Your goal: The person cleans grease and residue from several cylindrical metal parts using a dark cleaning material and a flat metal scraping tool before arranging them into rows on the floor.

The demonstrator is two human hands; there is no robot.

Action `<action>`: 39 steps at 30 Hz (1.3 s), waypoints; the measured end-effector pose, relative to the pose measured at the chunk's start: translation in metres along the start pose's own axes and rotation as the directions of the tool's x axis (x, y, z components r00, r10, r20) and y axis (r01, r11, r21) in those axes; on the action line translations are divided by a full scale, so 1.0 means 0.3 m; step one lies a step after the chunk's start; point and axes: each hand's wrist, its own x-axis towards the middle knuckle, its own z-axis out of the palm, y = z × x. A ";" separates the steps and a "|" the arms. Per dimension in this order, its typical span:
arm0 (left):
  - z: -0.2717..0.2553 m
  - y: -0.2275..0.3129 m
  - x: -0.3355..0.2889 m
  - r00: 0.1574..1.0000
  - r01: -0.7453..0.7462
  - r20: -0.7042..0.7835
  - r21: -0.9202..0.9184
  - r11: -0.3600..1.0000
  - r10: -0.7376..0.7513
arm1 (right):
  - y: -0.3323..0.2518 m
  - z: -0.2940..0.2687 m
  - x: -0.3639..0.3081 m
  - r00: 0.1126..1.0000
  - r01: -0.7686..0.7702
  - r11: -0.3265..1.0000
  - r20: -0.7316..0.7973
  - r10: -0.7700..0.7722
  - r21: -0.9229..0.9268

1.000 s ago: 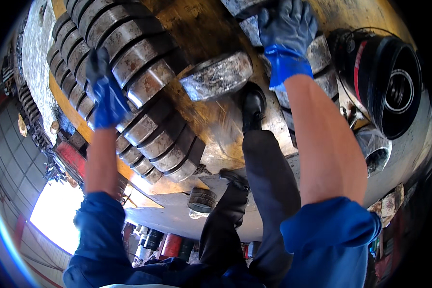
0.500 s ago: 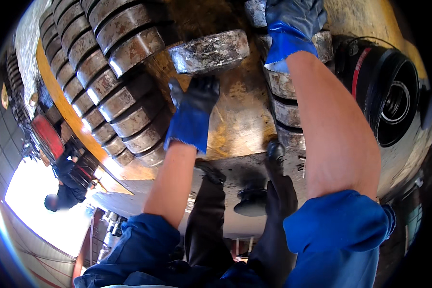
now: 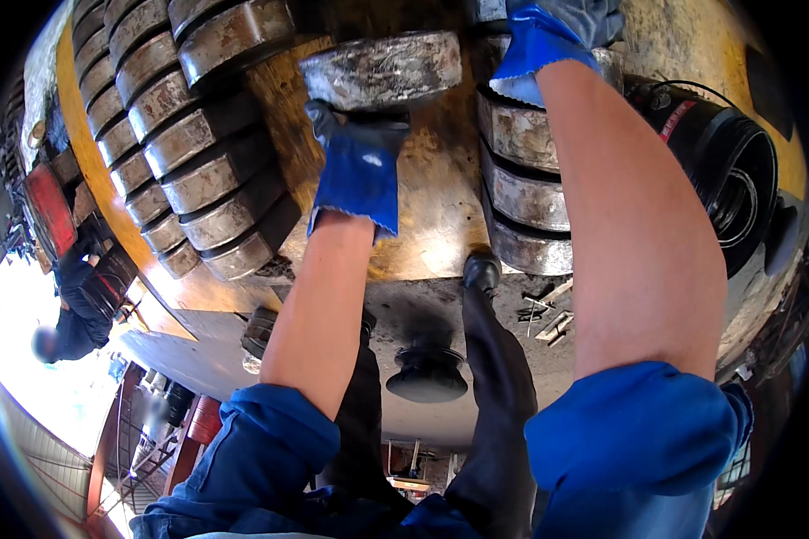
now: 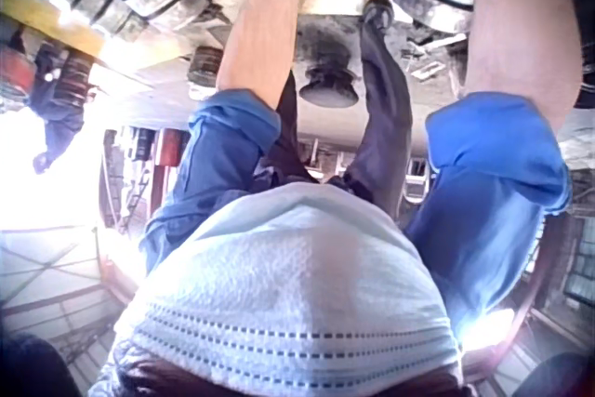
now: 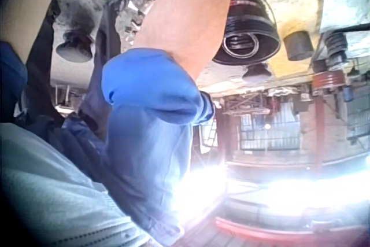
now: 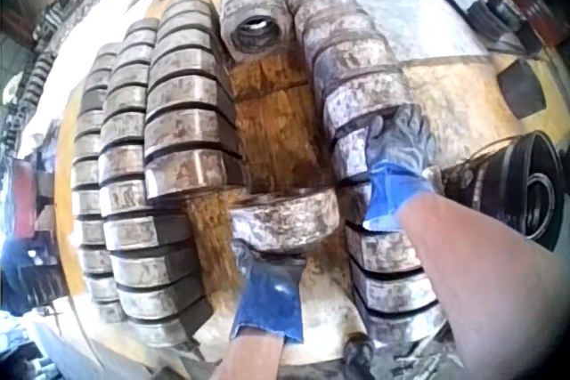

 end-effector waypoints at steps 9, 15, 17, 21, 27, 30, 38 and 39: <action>-0.192 0.015 -0.328 0.932 -0.004 -0.361 0.033 0.999 0.015 | 0.067 -0.032 -0.098 0.995 0.096 0.981 -0.009 -0.096 0.170; -0.436 0.075 -0.601 0.827 -0.074 -0.561 -0.048 0.996 0.035 | 0.154 -0.109 -0.284 0.984 0.157 0.907 0.012 -0.175 0.391; -0.505 0.101 -0.651 0.828 -0.077 -0.558 -0.025 0.997 0.050 | 0.187 -0.137 -0.365 0.982 0.148 0.873 0.036 -0.185 0.464; -0.543 0.102 -0.717 0.859 -0.025 -0.512 0.013 1.000 0.028 | 0.276 -0.212 -0.527 0.980 0.085 0.803 0.095 -0.173 0.590; -0.714 0.119 -0.890 0.698 0.291 -0.695 0.053 0.955 -0.174 | 0.399 -0.350 -0.792 0.971 -0.129 0.619 0.226 -0.080 0.774; -0.993 0.078 -1.217 0.801 0.524 -0.556 0.468 0.711 -0.224 | 0.449 -0.442 -0.904 0.954 -0.243 0.510 0.300 -0.031 0.825; -1.431 0.043 -2.026 0.816 0.524 -0.572 0.791 -0.316 -0.078 | 0.442 -0.609 -1.341 0.800 -0.590 0.181 0.599 0.002 0.787; -1.354 0.015 -2.078 0.608 0.789 -0.790 0.612 -0.047 -0.080 | 0.444 -0.649 -1.389 0.771 -0.629 0.176 0.637 0.013 0.757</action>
